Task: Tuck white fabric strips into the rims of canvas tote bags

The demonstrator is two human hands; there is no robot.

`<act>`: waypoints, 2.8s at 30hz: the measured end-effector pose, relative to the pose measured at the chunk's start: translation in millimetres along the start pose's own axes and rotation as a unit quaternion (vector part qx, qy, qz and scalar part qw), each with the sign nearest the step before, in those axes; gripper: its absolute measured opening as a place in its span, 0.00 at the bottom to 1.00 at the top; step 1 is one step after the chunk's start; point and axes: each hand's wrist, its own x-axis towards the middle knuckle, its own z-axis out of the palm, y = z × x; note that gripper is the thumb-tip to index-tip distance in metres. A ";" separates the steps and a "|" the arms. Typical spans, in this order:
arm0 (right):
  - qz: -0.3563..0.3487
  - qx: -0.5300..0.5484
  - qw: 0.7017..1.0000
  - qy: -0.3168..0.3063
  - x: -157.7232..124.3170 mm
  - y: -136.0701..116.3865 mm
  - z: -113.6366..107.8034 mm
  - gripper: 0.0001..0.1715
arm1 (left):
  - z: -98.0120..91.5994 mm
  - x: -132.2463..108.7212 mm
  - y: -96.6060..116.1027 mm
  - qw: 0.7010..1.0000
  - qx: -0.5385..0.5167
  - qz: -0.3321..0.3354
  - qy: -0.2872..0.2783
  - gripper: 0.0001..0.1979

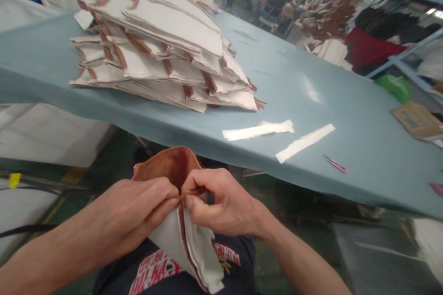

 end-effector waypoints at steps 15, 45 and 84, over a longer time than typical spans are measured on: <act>-0.074 -0.148 0.986 -0.017 -9.2 -1.0 -9.5 0.11 | -11.3 15.1 -3.7 0.992 -0.077 -0.020 -0.095 0.22; 0.001 -0.057 0.998 -0.036 -31.6 41.5 -66.2 0.14 | 52.4 -19.9 8.7 0.917 -0.337 -0.199 0.072 0.33; -0.032 0.071 0.997 -0.016 26.2 -15.9 -60.6 0.30 | -28.5 70.6 23.5 0.964 -0.239 -0.112 0.009 0.12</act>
